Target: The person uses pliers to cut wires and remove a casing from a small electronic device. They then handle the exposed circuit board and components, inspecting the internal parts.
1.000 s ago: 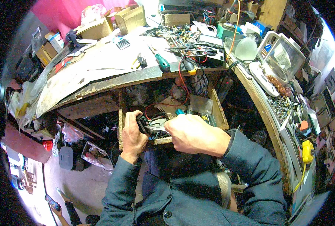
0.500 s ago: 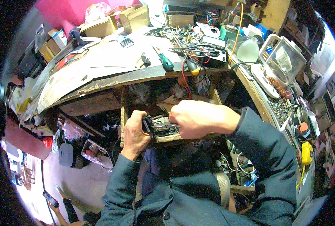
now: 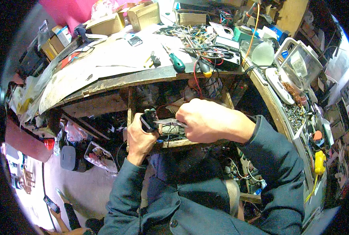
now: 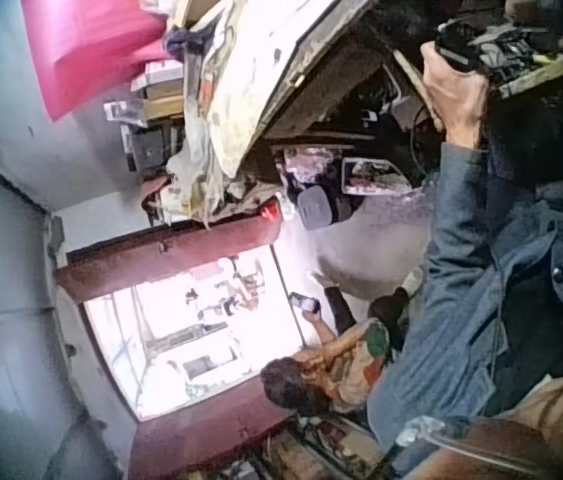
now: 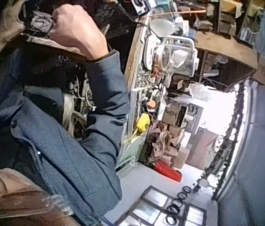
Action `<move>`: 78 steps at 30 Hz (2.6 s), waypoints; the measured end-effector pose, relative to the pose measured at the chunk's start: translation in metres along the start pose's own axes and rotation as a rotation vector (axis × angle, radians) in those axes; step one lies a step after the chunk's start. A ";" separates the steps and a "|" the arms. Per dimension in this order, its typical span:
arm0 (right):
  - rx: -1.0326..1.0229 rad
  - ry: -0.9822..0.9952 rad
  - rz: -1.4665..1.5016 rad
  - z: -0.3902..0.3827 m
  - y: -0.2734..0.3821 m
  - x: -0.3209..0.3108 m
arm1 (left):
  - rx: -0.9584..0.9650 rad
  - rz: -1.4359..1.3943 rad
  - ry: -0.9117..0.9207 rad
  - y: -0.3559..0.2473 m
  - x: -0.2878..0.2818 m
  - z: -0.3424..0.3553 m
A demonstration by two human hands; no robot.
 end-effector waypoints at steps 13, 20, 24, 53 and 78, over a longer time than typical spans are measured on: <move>0.080 -0.168 0.236 -0.004 -0.002 0.027 | -0.047 -0.412 0.105 0.014 -0.001 0.006; -0.015 -0.269 0.481 -0.008 -0.019 0.047 | -0.117 -0.477 0.063 0.023 -0.005 0.008; -0.049 -0.092 0.684 -0.009 -0.016 0.063 | -0.106 -0.509 0.086 0.023 -0.006 0.008; 0.090 -0.218 1.023 0.003 -0.048 0.079 | -0.100 -0.514 0.200 0.011 -0.009 0.002; 0.053 -0.416 0.738 0.022 -0.071 0.120 | -0.216 -0.274 0.212 0.010 -0.026 0.016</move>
Point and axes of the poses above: each hand's wrist, its own z-axis towards the middle knuckle, its own x-axis out of the palm, y = z × x, the point moved 4 cm from there along z, towards the middle knuckle, and after that the axes turned 6 degrees about x, right-handed, at the moved point
